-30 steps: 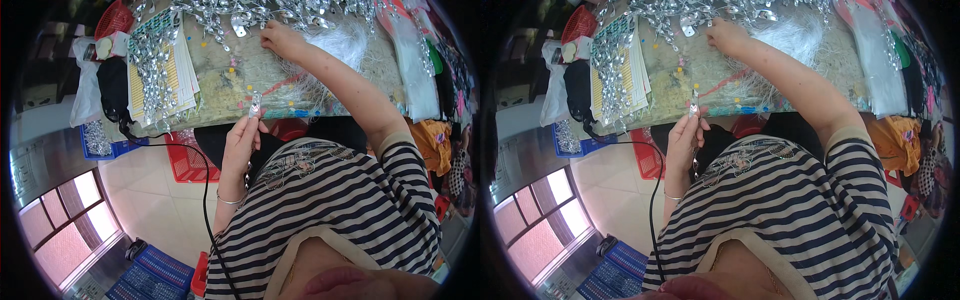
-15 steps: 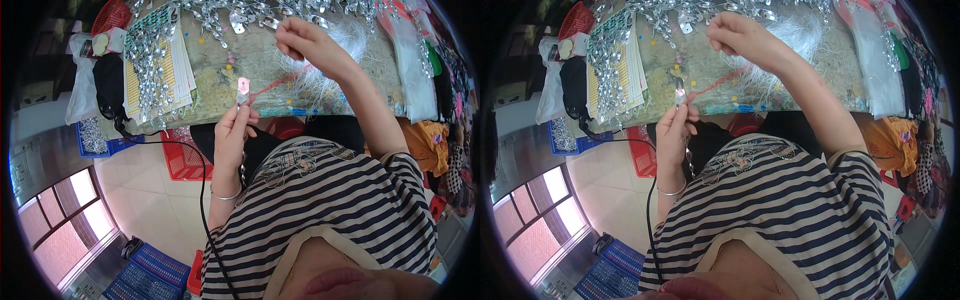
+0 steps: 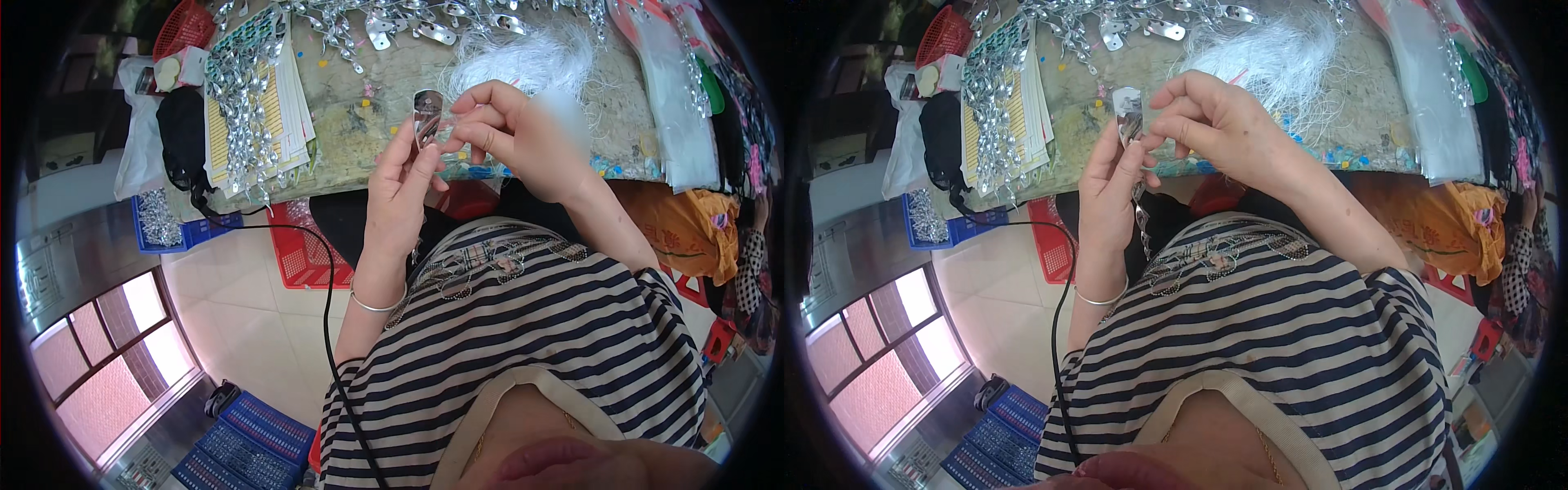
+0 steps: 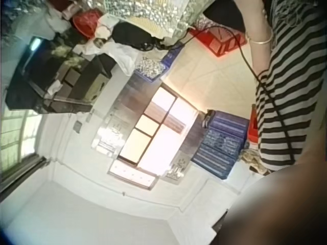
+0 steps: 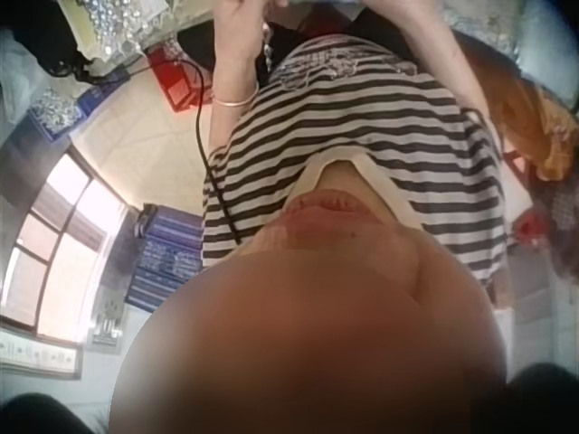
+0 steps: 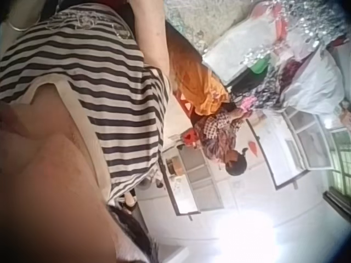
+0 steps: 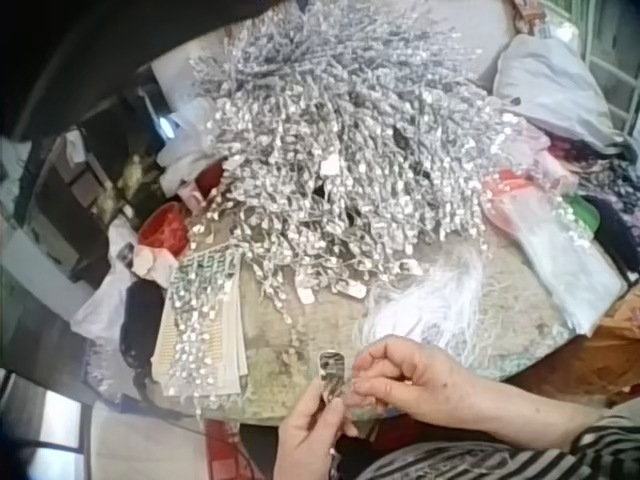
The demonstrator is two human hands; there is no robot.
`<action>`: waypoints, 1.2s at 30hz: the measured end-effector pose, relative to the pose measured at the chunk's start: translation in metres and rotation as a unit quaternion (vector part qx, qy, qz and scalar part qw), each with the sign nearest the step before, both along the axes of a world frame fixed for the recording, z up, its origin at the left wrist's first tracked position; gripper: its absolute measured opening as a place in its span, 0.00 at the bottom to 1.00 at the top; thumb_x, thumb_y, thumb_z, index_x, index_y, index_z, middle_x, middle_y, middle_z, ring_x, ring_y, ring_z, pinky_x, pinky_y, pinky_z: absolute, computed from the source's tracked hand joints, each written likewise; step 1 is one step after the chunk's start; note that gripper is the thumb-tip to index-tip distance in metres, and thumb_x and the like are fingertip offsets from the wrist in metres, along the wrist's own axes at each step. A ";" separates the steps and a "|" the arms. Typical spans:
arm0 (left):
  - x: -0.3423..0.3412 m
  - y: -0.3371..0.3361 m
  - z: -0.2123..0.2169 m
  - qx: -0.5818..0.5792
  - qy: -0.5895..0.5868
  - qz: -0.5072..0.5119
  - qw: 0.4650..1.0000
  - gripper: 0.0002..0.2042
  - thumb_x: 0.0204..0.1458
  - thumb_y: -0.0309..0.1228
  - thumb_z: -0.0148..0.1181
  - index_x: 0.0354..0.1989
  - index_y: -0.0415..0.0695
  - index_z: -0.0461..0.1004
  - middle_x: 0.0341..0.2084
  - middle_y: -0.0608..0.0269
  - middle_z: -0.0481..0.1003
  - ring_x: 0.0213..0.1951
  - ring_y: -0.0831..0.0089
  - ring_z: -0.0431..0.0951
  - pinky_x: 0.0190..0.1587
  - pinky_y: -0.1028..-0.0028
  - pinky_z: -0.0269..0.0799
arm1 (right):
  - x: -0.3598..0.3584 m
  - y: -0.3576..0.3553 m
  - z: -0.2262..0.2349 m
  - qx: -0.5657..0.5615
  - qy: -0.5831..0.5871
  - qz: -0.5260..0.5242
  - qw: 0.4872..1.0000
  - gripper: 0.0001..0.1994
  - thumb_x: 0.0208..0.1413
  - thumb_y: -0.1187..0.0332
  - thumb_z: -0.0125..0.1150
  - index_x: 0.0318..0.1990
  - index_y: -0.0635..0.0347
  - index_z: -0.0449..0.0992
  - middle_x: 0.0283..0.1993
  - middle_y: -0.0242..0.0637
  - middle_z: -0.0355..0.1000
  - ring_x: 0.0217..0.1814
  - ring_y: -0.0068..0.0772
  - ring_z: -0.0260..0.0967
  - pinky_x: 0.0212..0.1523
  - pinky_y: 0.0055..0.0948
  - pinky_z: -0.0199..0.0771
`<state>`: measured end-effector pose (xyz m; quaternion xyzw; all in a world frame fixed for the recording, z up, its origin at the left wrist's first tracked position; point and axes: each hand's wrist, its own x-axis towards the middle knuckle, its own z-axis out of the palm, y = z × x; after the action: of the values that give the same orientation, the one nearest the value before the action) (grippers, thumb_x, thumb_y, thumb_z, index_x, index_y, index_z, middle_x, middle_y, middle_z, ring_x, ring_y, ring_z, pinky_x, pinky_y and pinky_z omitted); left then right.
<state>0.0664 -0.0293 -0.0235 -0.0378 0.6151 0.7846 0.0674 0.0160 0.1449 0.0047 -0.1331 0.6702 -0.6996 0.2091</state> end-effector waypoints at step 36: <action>0.011 0.002 0.007 -0.170 0.086 -0.015 0.982 0.27 0.55 0.20 0.52 0.64 0.43 0.56 0.60 0.66 0.61 0.43 0.85 0.69 0.34 0.86 0.68 | 0.005 -0.006 0.007 0.047 -0.021 -0.013 0.999 0.05 0.57 0.68 0.55 0.32 0.59 0.70 0.17 0.20 0.62 0.17 0.08 0.56 0.17 0.13 0.54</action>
<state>0.0773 -0.0273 -0.0168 0.0280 0.7432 0.6682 0.0188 0.0208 0.1385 0.0120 -0.0999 0.6996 -0.6726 0.2196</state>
